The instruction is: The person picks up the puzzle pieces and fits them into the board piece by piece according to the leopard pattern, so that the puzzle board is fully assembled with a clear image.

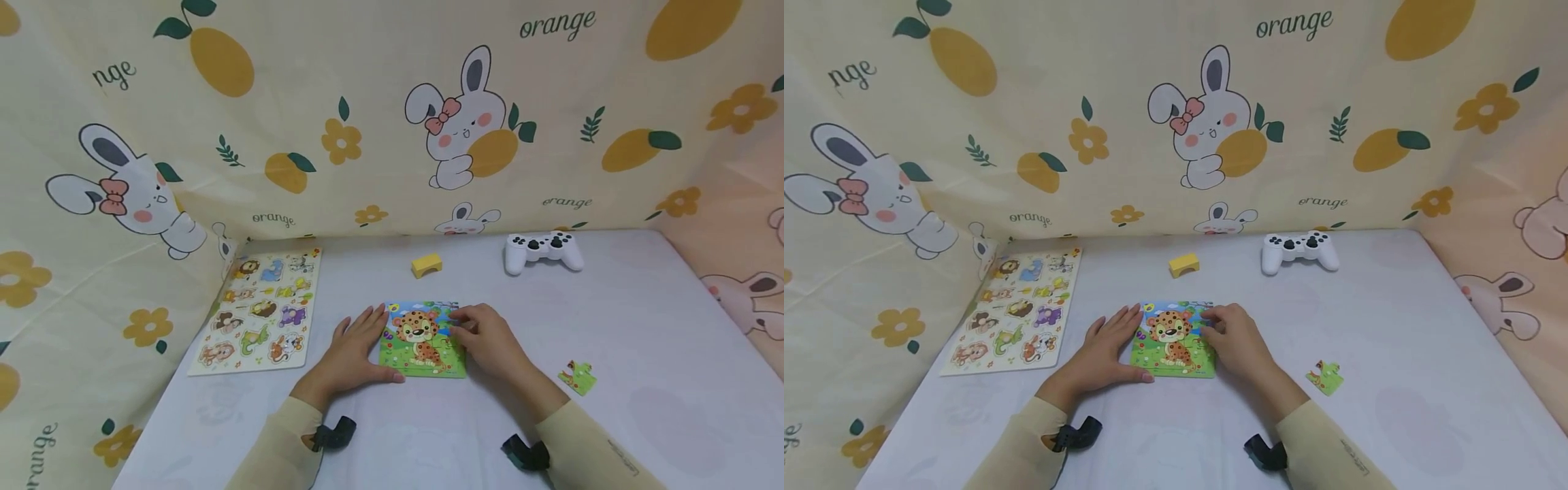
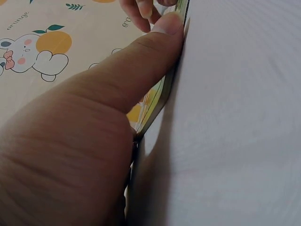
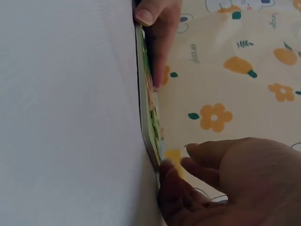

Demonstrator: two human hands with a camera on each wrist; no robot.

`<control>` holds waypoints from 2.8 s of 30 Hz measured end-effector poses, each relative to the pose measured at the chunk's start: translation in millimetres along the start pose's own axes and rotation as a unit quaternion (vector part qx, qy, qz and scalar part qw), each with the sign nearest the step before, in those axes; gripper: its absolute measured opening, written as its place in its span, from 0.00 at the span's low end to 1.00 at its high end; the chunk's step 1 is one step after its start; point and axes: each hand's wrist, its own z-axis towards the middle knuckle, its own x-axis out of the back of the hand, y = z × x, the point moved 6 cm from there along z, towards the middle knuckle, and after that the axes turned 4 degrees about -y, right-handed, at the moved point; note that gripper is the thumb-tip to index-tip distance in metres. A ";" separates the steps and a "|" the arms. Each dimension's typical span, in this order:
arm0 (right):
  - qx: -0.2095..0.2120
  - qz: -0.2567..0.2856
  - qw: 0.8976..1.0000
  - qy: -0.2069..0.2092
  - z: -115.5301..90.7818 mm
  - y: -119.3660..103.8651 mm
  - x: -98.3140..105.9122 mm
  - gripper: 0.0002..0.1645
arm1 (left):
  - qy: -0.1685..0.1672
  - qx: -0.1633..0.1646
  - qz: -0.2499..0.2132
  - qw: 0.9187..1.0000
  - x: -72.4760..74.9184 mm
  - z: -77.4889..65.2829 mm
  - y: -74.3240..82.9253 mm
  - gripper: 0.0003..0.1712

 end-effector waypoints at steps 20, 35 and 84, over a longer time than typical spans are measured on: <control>0.134 -0.253 0.944 -0.164 -38.0 -27.8 -26.8 0.38 | 0.002 -0.001 0.003 1.000 0.3 0.2 1.8 0.76; 0.126 -0.202 0.958 -0.162 -36.9 -19.0 -21.6 0.38 | 0.002 -0.001 0.001 1.000 0.3 0.9 2.2 0.76; 0.172 0.350 0.921 -0.003 -111.8 112.6 148.1 0.35 | -0.005 0.007 0.004 1.000 -0.1 0.2 0.7 0.76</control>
